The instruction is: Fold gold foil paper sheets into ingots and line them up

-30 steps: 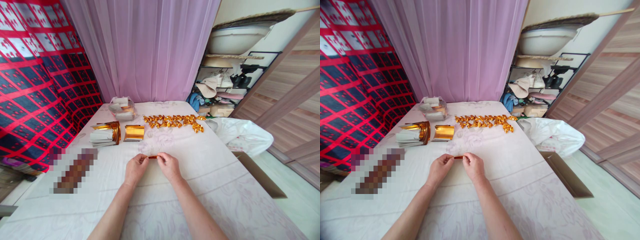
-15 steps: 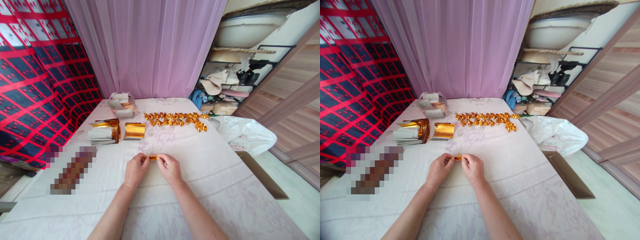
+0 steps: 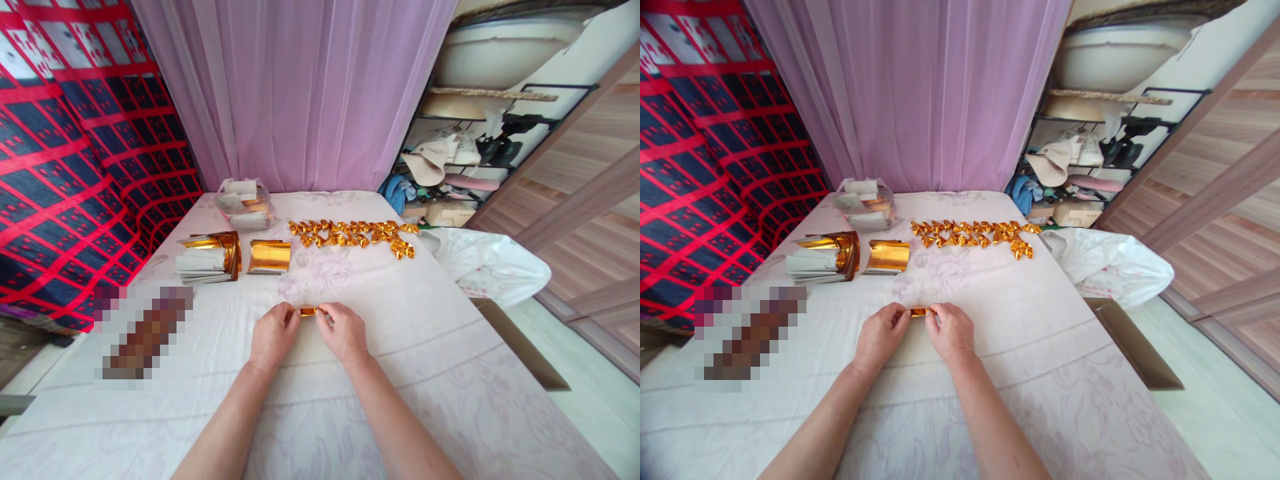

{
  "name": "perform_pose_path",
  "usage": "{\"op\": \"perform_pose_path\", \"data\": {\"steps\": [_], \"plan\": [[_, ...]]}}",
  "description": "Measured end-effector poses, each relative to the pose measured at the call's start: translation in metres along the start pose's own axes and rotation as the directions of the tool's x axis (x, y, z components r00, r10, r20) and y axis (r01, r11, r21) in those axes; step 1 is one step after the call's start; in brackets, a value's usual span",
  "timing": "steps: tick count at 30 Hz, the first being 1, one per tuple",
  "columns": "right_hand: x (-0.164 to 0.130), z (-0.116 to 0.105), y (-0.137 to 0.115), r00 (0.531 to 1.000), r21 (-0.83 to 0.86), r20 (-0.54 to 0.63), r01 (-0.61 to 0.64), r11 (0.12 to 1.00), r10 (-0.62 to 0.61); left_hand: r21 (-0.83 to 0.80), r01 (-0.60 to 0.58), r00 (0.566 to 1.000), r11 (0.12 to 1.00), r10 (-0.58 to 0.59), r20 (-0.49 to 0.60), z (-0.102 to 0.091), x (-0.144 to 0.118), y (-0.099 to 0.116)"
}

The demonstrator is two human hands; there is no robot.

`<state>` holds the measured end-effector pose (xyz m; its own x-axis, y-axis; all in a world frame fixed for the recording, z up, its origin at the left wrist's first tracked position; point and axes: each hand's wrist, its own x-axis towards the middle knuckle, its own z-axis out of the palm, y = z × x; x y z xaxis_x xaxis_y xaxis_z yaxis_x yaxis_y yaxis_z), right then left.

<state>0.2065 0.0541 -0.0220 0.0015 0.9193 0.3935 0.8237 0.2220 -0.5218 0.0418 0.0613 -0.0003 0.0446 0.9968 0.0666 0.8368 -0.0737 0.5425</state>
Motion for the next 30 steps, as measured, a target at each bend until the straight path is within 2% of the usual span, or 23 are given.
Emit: {"op": "perform_pose_path", "data": {"steps": [7,15,30], "plan": [[0.000,0.000,0.000,1.000,0.015,-0.016,0.016,1.000,-0.015,0.095,-0.056,0.998,0.994,0.052,0.041,-0.002,0.000,0.001],[-0.001,0.001,0.001,1.000,-0.004,-0.023,0.016,1.000,-0.017,0.221,-0.056,0.995,0.974,0.038,0.088,-0.003,-0.002,0.008],[-0.001,0.004,0.000,0.998,-0.072,-0.014,0.055,0.996,-0.056,0.269,-0.078,0.991,0.960,0.046,0.123,-0.006,-0.004,0.011]]}}
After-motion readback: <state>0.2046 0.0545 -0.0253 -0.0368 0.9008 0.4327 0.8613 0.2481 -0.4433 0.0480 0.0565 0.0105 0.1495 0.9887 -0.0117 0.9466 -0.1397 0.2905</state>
